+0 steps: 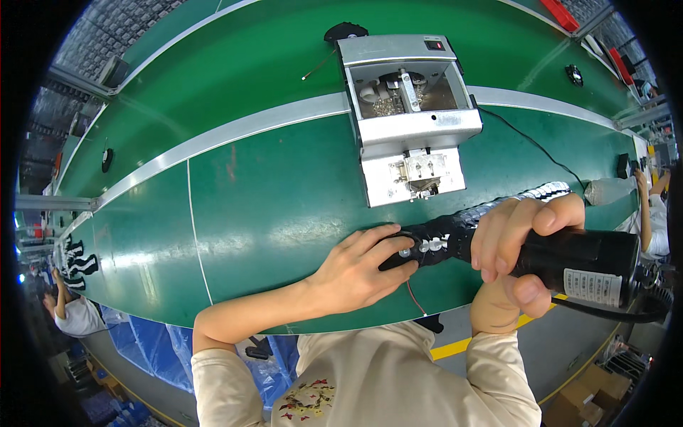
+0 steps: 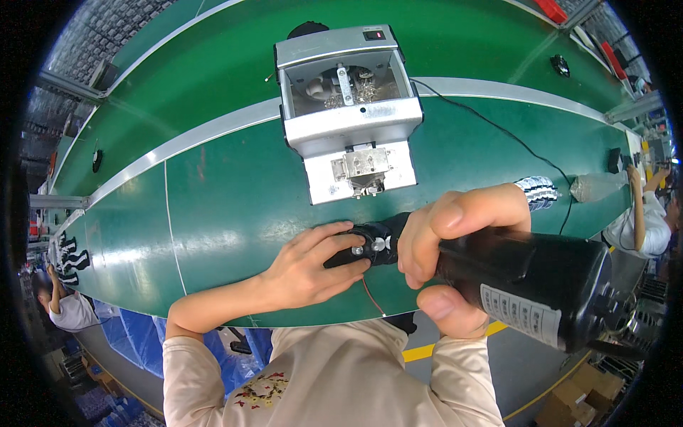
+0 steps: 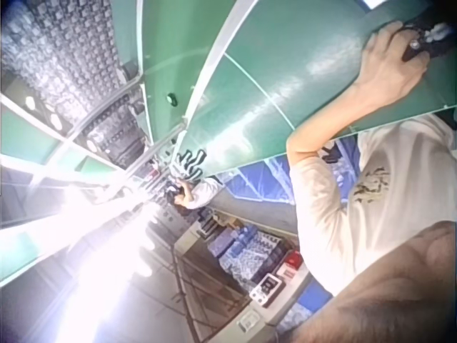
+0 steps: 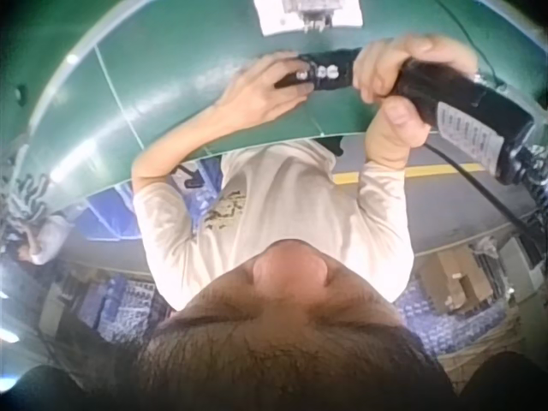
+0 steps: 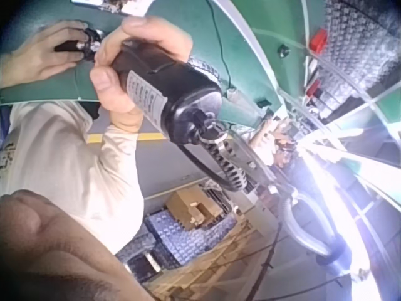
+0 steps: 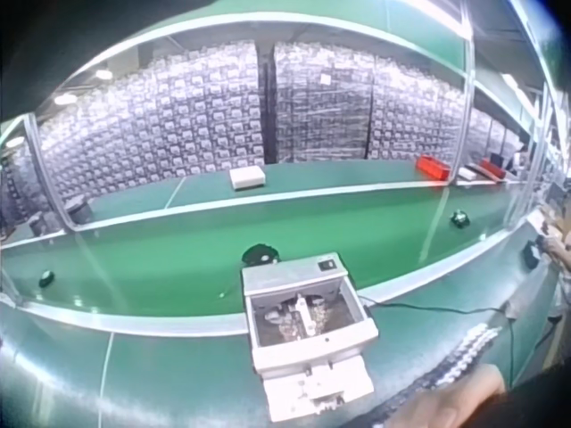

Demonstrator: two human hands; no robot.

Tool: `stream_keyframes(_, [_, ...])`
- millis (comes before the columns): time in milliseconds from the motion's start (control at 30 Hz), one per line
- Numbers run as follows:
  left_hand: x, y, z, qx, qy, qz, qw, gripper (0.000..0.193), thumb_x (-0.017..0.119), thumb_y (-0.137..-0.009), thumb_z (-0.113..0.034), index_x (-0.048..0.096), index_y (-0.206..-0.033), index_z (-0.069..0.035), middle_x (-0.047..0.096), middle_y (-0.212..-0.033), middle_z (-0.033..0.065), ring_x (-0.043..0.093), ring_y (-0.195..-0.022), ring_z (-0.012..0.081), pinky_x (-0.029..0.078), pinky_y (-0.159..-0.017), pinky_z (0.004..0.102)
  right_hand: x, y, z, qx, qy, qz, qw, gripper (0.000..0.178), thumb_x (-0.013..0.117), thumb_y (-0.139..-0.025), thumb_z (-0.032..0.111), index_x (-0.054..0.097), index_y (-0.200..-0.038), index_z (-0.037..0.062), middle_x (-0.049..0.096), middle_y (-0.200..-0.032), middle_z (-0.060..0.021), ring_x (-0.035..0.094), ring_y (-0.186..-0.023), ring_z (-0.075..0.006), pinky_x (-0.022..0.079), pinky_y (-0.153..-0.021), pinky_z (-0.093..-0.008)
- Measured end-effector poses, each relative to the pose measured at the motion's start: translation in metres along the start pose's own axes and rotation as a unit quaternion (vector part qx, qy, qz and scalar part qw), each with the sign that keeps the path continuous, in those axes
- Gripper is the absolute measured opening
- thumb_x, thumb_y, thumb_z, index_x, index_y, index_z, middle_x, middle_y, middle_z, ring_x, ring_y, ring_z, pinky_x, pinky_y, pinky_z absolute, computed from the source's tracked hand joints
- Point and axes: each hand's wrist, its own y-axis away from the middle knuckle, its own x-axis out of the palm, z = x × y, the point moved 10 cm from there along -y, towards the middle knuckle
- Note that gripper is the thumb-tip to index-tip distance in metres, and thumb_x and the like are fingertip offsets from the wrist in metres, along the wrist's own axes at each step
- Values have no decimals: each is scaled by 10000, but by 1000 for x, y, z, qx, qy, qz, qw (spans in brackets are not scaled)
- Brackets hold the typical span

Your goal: The recorder is using an electric screwdriver to assemble small electronic components on a factory assembly line.

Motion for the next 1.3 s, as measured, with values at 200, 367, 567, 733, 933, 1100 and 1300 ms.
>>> stream_keyframes(200, [3,-1,1,-8,4,32,999,258,733,-669,-133,723,-925,-160,596,-1142,65,576,-1134,309,536,-792,387,-1,1,0,2,13,-19,1000,551,825,-758,124,452,-1154,33,559,-721,-86,547,-582,-179,470,-548,-304])
stream_keyframes(367, [8,3,2,-20,7,35,999,216,723,-715,-129,705,-927,-162,574,-1145,75,563,-1149,320,524,-828,415,-4,3,-3,-14,12,-60,998,553,822,-757,141,448,-1151,42,545,-700,-75,530,-553,-166,468,-529,-311])
stream_keyframes(567, [16,8,9,-13,13,31,999,162,708,-787,-140,696,-947,-158,567,-1142,87,550,-1162,332,503,-869,434,6,-21,3,-57,87,-38,994,518,665,-851,172,405,-1279,43,506,-740,-62,505,-488,-158,450,-480,-313])
stream_keyframes(733, [13,12,15,-6,32,46,998,190,712,-786,-145,693,-974,-168,560,-1164,81,549,-1164,330,498,-854,437,12,-49,5,-82,136,-63,985,491,612,-872,194,429,-1301,43,497,-755,-67,486,-487,-156,438,-477,-322])
stream_keyframes(933, [4,18,20,-17,45,35,998,225,678,-719,-78,645,-928,-153,545,-1185,62,532,-1179,326,486,-892,437,2,-58,-9,-55,176,-113,976,431,580,-851,158,454,-1239,20,489,-728,-71,478,-476,-146,438,-469,-318])
stream_keyframes(1100, [3,19,20,-3,36,31,999,241,707,-730,-108,678,-963,-163,561,-1162,69,547,-1158,326,491,-863,431,-1,-59,-23,-13,172,-124,977,396,597,-831,167,459,-1175,27,484,-719,-74,477,-470,-149,433,-457,-318])
stream_keyframes(1300, [2,18,20,6,31,28,999,269,725,-726,-112,699,-989,-161,576,-1144,77,559,-1143,329,491,-838,426,4,-55,-15,-24,156,-100,982,392,592,-836,166,449,-1175,33,478,-735,-75,479,-481,-153,426,-469,-321])
